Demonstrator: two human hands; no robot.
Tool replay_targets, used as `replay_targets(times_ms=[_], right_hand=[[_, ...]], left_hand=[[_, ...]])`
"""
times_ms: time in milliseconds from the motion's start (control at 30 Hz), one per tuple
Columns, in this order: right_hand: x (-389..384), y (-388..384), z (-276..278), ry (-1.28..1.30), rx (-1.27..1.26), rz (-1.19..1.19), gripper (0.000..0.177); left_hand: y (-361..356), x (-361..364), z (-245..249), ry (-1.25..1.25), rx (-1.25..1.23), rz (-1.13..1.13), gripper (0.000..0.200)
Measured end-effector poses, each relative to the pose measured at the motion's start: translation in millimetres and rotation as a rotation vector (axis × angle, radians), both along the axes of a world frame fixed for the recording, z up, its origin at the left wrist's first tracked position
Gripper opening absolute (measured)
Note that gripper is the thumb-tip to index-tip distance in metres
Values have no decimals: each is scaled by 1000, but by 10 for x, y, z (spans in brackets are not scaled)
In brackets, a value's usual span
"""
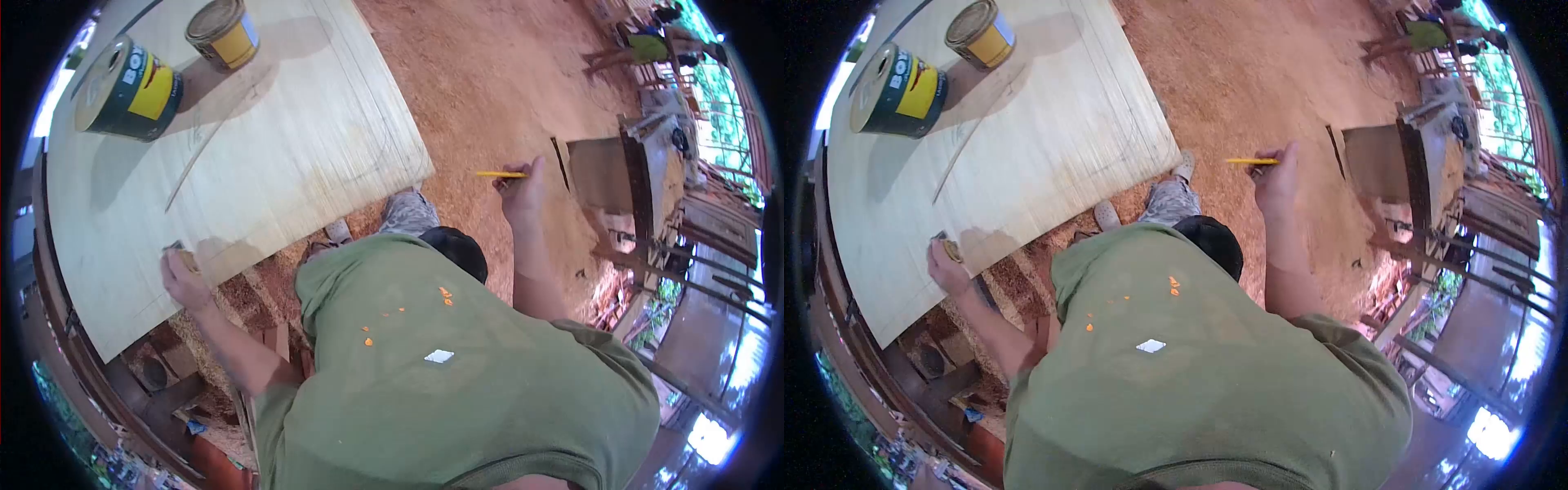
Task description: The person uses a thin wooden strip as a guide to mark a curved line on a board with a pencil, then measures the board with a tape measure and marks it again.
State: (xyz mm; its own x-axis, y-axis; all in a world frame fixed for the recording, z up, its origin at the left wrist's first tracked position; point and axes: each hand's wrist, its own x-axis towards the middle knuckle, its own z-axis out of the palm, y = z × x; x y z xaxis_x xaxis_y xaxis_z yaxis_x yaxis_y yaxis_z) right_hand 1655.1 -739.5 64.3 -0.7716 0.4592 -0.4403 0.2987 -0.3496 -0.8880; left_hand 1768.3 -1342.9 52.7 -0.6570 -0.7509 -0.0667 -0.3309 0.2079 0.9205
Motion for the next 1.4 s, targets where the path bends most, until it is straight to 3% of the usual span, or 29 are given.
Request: replay_targets(times_ms=[67,167,233,267,333,400,433,467,500,567,633,667,733,800,833,867,967,1000,1133,1233,1333,1367,1400], right_hand=[[-158,27,73,47,-402,-62,66],[-481,-41,221,56,-577,83,62],[-792,43,193,124,-577,261,58],[-947,65,175,212,-570,416,55],[-1312,-151,585,152,-519,413,54],[-1680,-76,661,129,-501,426,50],[-1878,91,630,94,-509,464,50],[-2031,268,623,234,-607,624,49],[-2184,347,645,386,-715,781,48],[-2301,301,745,412,-638,967,42],[-2266,194,712,275,-30,1096,40],[-2304,291,703,197,283,1417,34],[-2101,39,955,-114,430,1779,26],[-1780,-197,920,59,278,2020,28],[-1705,-224,753,305,446,2145,30],[-1582,-322,804,180,422,2113,30],[-1506,-525,775,203,644,2275,29],[-1455,-579,810,228,596,2286,30],[-1453,-677,742,165,538,2471,31],[-1504,-702,619,288,434,2586,23],[-1695,-800,647,-204,188,2473,23],[-1853,-906,709,-205,190,2496,23],[-2027,-1043,791,-217,261,2412,24]], left_hand=[[523,-89,146,60,104,-31,39],[1347,-269,350,187,194,-158,42],[1825,-437,420,186,317,-195,51],[1954,-486,399,175,430,-357,54],[2333,-624,494,138,623,-670,51],[2800,-709,550,43,804,-805,42],[3037,-799,566,-33,702,-860,38],[3283,-845,587,-121,608,-918,33],[3575,-874,632,-125,580,-886,32],[4001,-1036,698,-45,413,-854,32],[4302,-1110,725,30,286,-807,33],[4448,-1138,741,38,296,-744,31],[4651,-1120,684,12,277,-642,30],[4782,-1030,613,15,221,-496,31],[4802,-995,607,4,166,-397,31],[4791,-943,638,-61,213,-340,31],[4849,-769,655,-112,205,-147,33],[4880,-715,680,-65,216,-82,33],[4999,-521,517,-51,183,-103,31],[5068,-473,425,20,185,-136,27],[5008,-442,580,-75,412,-79,29],[4996,-427,566,-71,414,-56,29],[4983,-397,546,-226,427,-52,34]])
